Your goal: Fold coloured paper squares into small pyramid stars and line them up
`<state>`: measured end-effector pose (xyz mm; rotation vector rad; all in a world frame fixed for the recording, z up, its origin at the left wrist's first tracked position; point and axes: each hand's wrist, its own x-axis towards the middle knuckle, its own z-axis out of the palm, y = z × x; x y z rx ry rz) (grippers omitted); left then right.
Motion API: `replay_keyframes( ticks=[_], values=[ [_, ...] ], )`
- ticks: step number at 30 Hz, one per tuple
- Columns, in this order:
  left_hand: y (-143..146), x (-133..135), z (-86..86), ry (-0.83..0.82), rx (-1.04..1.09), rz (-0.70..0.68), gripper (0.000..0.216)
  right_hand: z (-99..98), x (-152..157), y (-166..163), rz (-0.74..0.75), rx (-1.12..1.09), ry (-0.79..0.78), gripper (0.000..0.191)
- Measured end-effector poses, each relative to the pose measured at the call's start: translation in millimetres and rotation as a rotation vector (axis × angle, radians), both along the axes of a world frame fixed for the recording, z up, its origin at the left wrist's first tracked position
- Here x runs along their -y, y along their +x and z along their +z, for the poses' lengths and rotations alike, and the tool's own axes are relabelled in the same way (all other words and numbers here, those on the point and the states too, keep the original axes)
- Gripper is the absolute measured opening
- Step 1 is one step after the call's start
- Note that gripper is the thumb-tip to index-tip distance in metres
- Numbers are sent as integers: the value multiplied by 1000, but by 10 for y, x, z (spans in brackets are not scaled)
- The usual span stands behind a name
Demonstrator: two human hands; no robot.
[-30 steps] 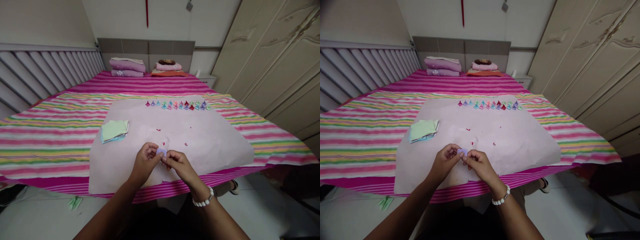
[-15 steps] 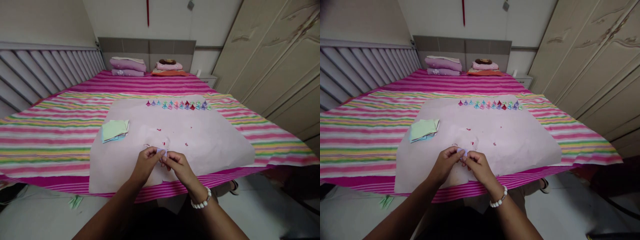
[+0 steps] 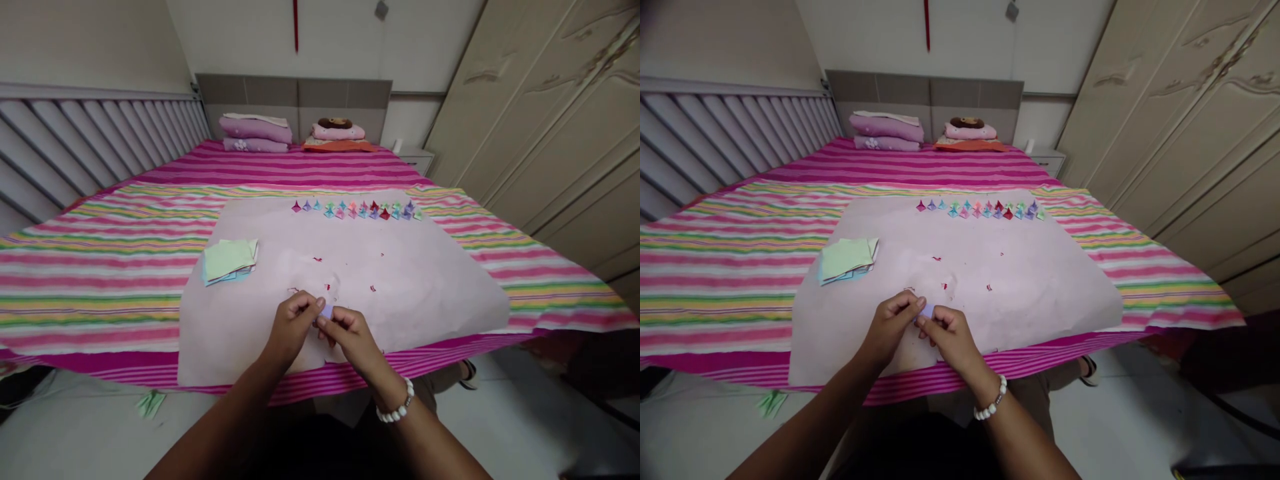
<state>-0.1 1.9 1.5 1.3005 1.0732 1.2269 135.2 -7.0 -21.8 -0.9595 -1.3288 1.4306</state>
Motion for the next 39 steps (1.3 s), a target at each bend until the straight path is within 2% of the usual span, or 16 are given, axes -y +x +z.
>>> replay_keyframes(
  ticks=[3, 8, 12, 17, 24, 28, 32, 34, 37, 39],
  values=[
    [29, 25, -8, -37, 17, -30, 36, -26, -5, 1, -9, -23, -25, 34],
    [82, 28, -49, -111, 55, -1, 37, -73, 16, 0, -22, -49, -58, 32],
    [73, 42, -25, -70, 55, -69, 31, -72, 41, -12, -102, -63, -45, 32],
    [14, 33, 3, -70, 75, -152, 31, -22, 21, 20, -47, -24, -9, 39],
    [-5, 38, -29, -8, -108, -87, 30, -15, -21, 93, -155, 27, 66, 44],
    [-51, 54, -43, 76, -223, -40, 36, -24, -14, 112, -140, 22, 54, 43],
    [-122, 35, 10, 73, -246, -59, 34, -37, -21, 113, -153, -83, 42, 23],
    [-140, 27, 34, 56, -264, -96, 32, -30, -30, 117, -194, -138, 44, 25],
    [-128, 31, 33, 0, -173, -143, 22, 3, -42, 126, -185, -169, 36, 25],
    [-110, 39, 17, -26, -58, -114, 22, 24, -46, 129, -165, -195, 19, 24]
  ],
)
